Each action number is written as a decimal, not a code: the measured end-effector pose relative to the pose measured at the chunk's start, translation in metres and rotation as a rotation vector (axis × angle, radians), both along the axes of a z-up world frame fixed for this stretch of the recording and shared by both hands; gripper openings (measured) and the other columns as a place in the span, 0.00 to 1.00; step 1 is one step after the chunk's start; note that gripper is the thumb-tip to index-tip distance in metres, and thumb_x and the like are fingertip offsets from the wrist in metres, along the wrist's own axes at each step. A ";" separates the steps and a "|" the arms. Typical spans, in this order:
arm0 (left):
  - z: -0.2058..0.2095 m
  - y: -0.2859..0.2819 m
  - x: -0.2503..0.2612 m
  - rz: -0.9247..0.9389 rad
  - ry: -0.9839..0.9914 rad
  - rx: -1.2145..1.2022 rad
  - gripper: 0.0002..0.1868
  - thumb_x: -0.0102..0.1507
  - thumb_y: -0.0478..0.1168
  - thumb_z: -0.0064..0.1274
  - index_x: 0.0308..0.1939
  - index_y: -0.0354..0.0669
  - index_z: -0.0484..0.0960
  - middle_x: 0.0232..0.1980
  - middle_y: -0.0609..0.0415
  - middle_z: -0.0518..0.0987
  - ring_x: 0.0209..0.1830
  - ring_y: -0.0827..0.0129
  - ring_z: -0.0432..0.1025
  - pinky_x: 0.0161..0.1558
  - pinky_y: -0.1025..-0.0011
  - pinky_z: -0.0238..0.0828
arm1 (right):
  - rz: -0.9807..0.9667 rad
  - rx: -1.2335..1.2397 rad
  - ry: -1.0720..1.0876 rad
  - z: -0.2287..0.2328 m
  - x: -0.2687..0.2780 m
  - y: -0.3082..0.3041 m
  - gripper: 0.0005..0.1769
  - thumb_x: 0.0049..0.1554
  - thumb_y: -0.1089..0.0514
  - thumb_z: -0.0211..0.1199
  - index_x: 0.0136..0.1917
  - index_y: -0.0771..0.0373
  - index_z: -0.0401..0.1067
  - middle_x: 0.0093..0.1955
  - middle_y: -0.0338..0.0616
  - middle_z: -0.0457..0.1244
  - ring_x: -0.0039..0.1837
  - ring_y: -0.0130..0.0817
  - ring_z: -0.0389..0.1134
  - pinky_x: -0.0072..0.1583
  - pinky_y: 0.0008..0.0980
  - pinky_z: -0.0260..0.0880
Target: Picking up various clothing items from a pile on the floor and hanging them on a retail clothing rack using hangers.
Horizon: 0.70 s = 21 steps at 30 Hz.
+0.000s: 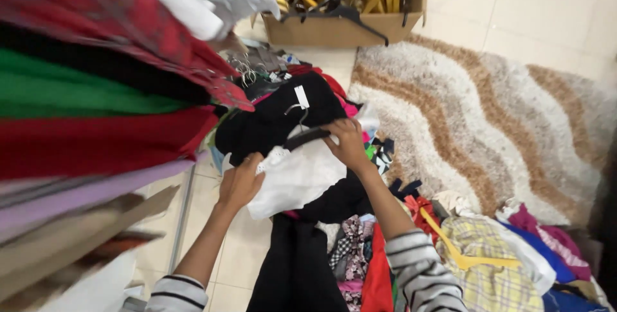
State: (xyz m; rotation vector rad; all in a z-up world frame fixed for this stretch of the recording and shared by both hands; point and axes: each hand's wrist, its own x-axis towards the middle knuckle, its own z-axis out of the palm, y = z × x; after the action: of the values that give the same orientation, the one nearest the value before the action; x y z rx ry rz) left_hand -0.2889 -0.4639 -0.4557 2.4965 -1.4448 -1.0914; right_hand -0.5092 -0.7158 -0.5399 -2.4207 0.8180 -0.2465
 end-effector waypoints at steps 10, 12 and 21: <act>0.200 -0.001 -0.020 0.062 -0.002 -0.061 0.17 0.64 0.49 0.49 0.57 0.60 0.71 0.52 0.50 0.82 0.49 0.46 0.80 0.54 0.49 0.75 | -0.029 0.250 -0.328 0.263 -0.040 0.012 0.09 0.52 0.54 0.76 0.48 0.51 0.83 0.40 0.41 0.72 0.48 0.45 0.74 0.56 0.42 0.69; 0.256 -0.007 -0.025 0.096 0.070 -0.104 0.14 0.64 0.47 0.48 0.53 0.57 0.74 0.50 0.49 0.83 0.48 0.45 0.80 0.52 0.50 0.75 | -0.067 0.208 -0.335 0.304 -0.046 0.015 0.08 0.51 0.53 0.76 0.47 0.47 0.83 0.37 0.35 0.71 0.45 0.39 0.74 0.53 0.35 0.68; 0.449 0.020 -0.031 0.289 0.044 -0.284 0.17 0.64 0.56 0.51 0.44 0.51 0.83 0.39 0.38 0.85 0.45 0.39 0.80 0.47 0.52 0.73 | -0.106 0.026 -0.521 0.410 -0.058 0.025 0.07 0.53 0.53 0.76 0.45 0.53 0.82 0.40 0.41 0.72 0.48 0.43 0.74 0.57 0.33 0.64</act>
State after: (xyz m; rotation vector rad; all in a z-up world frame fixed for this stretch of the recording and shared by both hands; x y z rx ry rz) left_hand -0.3197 -0.4435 -0.0063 2.3652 -1.0935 -0.8204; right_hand -0.5669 -0.6909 -0.1300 -2.1387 0.6982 -0.8577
